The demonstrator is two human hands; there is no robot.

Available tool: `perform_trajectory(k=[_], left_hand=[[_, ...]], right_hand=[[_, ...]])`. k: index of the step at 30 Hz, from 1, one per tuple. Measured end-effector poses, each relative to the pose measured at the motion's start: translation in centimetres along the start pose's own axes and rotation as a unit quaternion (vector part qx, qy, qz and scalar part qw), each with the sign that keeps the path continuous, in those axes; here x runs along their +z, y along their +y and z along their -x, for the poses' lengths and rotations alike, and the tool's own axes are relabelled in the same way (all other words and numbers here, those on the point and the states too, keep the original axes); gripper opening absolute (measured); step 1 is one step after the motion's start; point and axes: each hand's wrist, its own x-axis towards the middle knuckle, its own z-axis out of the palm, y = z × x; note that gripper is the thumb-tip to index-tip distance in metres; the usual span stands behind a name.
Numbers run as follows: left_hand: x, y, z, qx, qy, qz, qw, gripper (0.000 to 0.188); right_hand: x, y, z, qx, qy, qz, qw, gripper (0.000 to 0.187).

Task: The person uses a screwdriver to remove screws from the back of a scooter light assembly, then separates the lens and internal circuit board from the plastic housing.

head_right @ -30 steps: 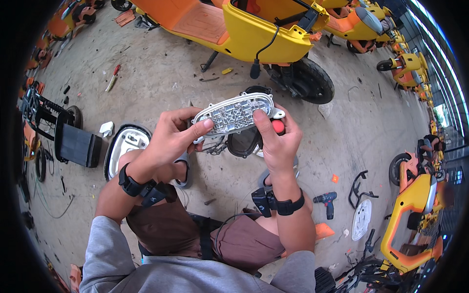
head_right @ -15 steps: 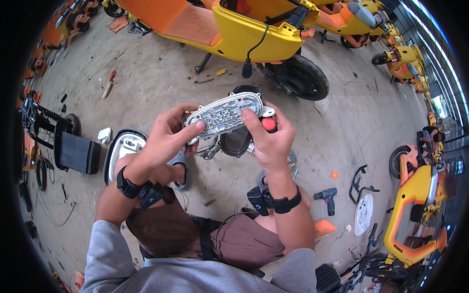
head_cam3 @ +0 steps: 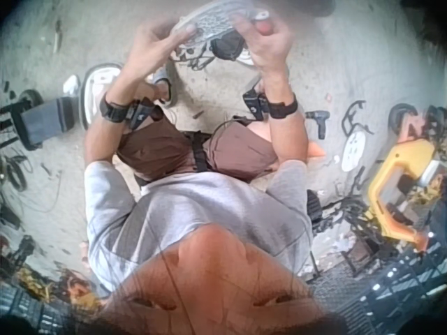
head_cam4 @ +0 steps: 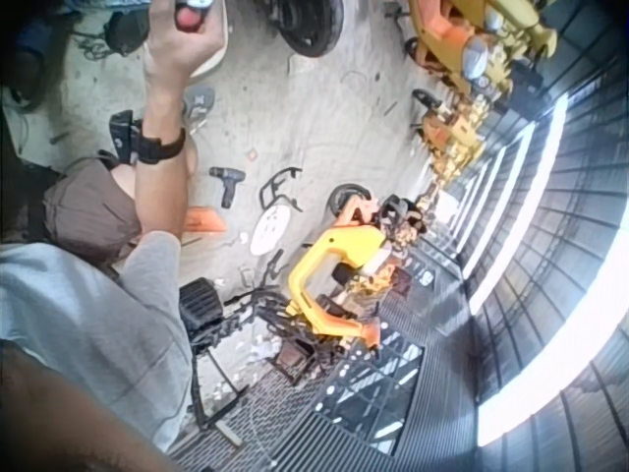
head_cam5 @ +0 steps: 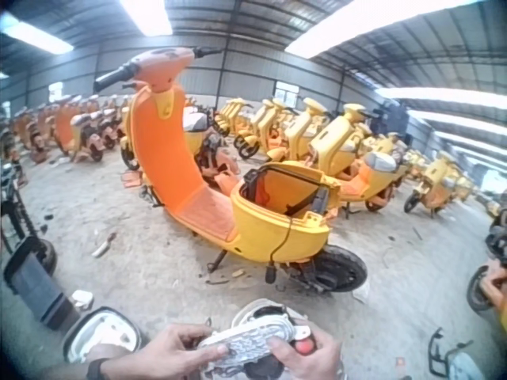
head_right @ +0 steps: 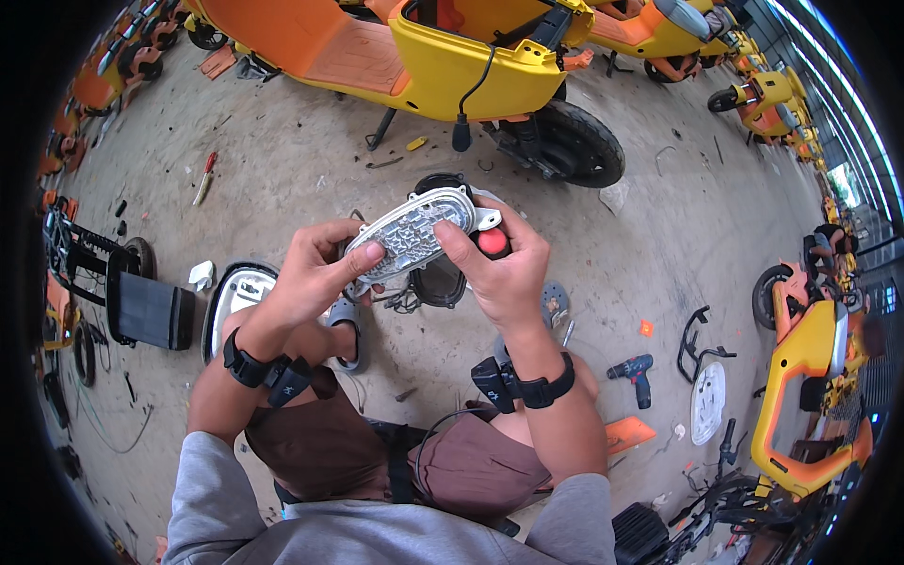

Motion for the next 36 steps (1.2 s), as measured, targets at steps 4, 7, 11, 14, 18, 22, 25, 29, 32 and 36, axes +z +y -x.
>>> perform_trajectory(k=[4, 7, 11, 14, 18, 22, 25, 29, 32, 36], left_hand=[[0.2, -0.3, 0.0, 0.001, 0.021, -0.008, 1.0, 0.033], [-0.1, -0.5, -0.1, 0.013, 0.019, -0.002, 1.0, 0.033], [0.2, -0.3, 0.0, 0.013, 0.027, 0.011, 0.999, 0.032], [0.0, -0.5, 0.0, 0.018, 0.022, 0.012, 1.0, 0.033], [0.3, -0.2, 0.0, 0.017, 0.03, 0.019, 0.999, 0.032], [0.2, -0.2, 0.0, 0.001, 0.035, 0.004, 0.999, 0.032], [0.1, -0.6, -0.2, 0.012, 0.045, -0.054, 0.997, 0.032], [0.0, -0.6, -0.3, 0.0, 0.044, -0.088, 0.995, 0.032], [-0.1, -0.6, -0.3, 0.008, 0.037, -0.105, 0.994, 0.031], [-0.2, -0.5, -0.1, 0.012, 0.016, -0.084, 0.996, 0.033]], right_hand=[[-0.3, 0.3, -0.1, -0.004, 0.007, 0.011, 1.0, 0.041], [-0.7, 0.5, -0.4, 0.028, -0.02, -0.063, 0.997, 0.044], [-0.7, 0.6, -0.5, 0.035, -0.047, -0.085, 0.995, 0.042], [-0.8, 0.4, -0.5, 0.043, -0.061, -0.102, 0.992, 0.041], [-0.9, 0.3, -0.5, 0.027, -0.072, -0.087, 0.993, 0.041], [-0.3, 0.0, -0.4, 0.034, -0.062, -0.06, 0.996, 0.042], [-0.4, 0.6, -0.5, 0.054, -0.05, -0.035, 0.997, 0.044], [-0.3, 0.2, -0.5, 0.066, -0.035, -0.05, 0.996, 0.043], [-0.3, 0.1, -0.4, 0.065, -0.036, -0.051, 0.996, 0.042], [-0.2, 0.1, -0.3, 0.042, -0.059, -0.009, 0.997, 0.041]])
